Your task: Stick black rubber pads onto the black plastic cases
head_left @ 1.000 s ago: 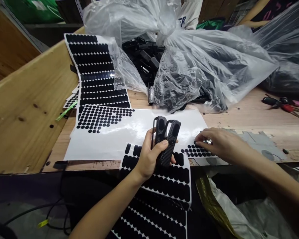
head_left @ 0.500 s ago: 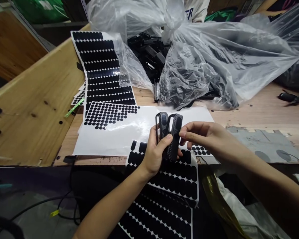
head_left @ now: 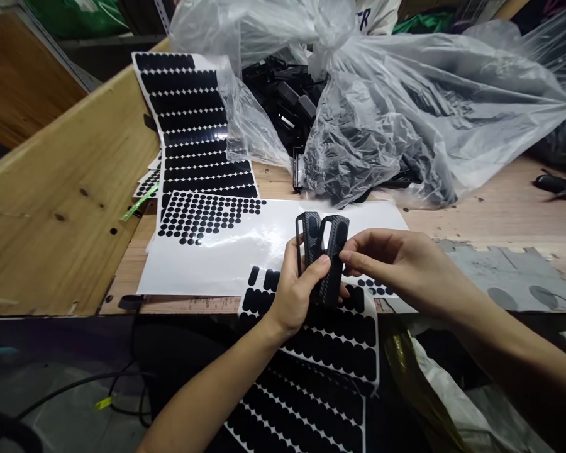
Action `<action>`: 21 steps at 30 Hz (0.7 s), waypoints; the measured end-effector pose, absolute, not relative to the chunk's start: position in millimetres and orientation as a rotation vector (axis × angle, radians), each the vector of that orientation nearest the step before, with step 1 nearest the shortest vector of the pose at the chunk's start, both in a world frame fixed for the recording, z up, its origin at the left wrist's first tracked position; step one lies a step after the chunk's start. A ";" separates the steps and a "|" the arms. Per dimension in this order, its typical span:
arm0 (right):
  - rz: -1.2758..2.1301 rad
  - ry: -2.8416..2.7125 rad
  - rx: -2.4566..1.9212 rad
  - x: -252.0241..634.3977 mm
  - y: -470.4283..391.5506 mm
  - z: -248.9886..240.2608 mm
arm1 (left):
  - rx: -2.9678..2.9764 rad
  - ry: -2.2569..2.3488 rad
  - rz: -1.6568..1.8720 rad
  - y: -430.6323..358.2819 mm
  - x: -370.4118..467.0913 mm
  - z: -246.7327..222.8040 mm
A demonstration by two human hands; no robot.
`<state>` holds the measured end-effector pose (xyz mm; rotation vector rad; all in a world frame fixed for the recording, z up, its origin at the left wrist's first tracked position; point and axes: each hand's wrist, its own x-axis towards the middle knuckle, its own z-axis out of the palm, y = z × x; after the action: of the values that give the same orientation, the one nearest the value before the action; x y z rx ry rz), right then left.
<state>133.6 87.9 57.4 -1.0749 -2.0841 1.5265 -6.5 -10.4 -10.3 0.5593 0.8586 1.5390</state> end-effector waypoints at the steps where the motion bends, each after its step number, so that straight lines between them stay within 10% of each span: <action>1: 1.500 -2.119 -1.065 134.3 86.4 57.4 | 0.560 0.862 1.538 -10.3 -6.4 -10.1; 21: 0.036 -2.373 -1.344 120.0 221.2 -16.4 | 0.583 0.863 1.515 -12.3 -8.5 -1.7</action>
<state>120.0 221.2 -16.4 -1.3436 -2.3735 0.0358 -8.5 -12.3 -1.7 0.5833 0.8631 1.5154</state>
